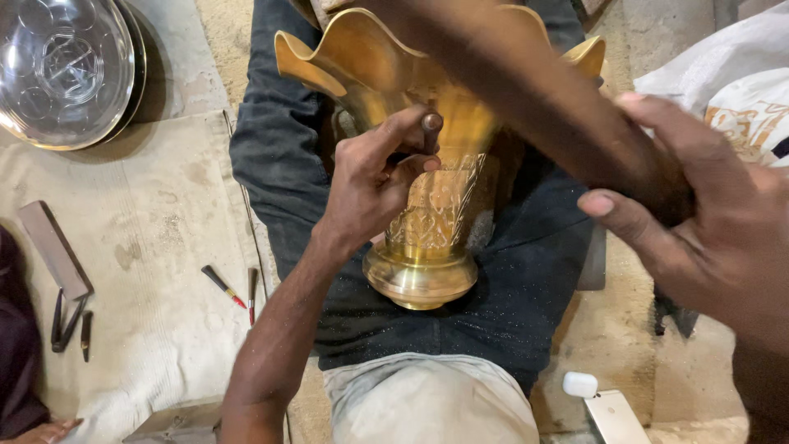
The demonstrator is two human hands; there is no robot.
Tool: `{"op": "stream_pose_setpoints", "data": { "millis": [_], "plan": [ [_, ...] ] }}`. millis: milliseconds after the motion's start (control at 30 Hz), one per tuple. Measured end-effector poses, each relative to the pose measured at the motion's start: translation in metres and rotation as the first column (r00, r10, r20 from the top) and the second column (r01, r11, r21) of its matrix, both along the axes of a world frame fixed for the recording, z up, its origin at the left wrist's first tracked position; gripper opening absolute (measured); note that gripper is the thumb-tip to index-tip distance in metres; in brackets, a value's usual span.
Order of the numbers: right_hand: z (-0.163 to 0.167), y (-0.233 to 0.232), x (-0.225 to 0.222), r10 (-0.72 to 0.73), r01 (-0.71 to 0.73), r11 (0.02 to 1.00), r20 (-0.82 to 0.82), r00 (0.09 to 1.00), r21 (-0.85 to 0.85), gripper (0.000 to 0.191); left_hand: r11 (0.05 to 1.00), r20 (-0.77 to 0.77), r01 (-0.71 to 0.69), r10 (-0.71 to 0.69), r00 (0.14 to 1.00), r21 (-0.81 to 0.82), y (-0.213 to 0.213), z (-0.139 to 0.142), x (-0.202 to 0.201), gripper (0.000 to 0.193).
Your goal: The person sits on the floor with a brass vase held between their legs and engraves a decorative floral pattern into its surface, holding a chisel against the metal and striking it with a wooden mallet, repositioning the vase and tools as they work around the design.
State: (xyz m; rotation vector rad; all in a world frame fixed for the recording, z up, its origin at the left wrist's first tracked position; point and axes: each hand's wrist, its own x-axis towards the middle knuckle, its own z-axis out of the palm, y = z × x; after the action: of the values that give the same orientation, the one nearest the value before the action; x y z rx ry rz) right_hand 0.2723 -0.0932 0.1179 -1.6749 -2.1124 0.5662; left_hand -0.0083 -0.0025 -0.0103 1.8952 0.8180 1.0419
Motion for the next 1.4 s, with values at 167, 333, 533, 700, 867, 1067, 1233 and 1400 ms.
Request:
{"op": "stream_pose_setpoints", "data": {
  "millis": [167, 333, 533, 700, 867, 1067, 1233, 1400],
  "plan": [
    [0.003, 0.009, -0.007, 0.095, -0.095, 0.995, 0.146, 0.985, -0.003, 0.068, 1.0, -0.046, -0.006, 0.005, 0.999, -0.016, 0.001, 0.0, 0.0, 0.032],
    [0.003, 0.008, -0.012, 0.058, -0.058, 0.998, 0.033, 0.998, 0.003, 0.066, 0.999, -0.009, 0.011, -0.011, 1.0, -0.037, 0.001, 0.003, -0.002, 0.043],
    [0.001, 0.004, -0.004, 0.009, 0.004, 0.997, 0.183, 0.983, -0.072, 0.071, 0.999, -0.011, 0.007, -0.007, 1.0, -0.036, -0.001, 0.005, 0.0, 0.045],
    [0.001, 0.007, -0.004, 0.015, 0.009, 0.991, 0.179, 0.984, -0.135, 0.064, 0.998, -0.046, 0.001, -0.003, 0.999, -0.059, 0.003, 0.004, -0.001, 0.037],
    [0.002, 0.004, 0.0, 0.114, -0.112, 0.993, 0.151, 0.982, -0.022, 0.064, 1.0, 0.0, 0.001, -0.001, 1.0, 0.03, 0.0, 0.005, 0.001, 0.04],
    [-0.003, 0.002, 0.006, 0.007, -0.001, 0.997, 0.07, 0.998, -0.082, 0.068, 1.0, -0.015, -0.008, 0.008, 1.0, -0.007, 0.002, 0.004, 0.002, 0.042],
    [0.003, 0.004, 0.005, 0.062, -0.039, 0.989, 0.163, 0.985, -0.14, 0.068, 0.997, -0.033, -0.048, 0.046, 0.998, -0.061, 0.0, 0.005, 0.003, 0.032],
    [0.011, 0.007, -0.002, 0.098, -0.052, 0.984, 0.28, 0.955, -0.168, 0.062, 0.998, 0.043, -0.003, 0.006, 0.999, -0.069, -0.002, 0.007, 0.003, 0.032]
  ]
}}
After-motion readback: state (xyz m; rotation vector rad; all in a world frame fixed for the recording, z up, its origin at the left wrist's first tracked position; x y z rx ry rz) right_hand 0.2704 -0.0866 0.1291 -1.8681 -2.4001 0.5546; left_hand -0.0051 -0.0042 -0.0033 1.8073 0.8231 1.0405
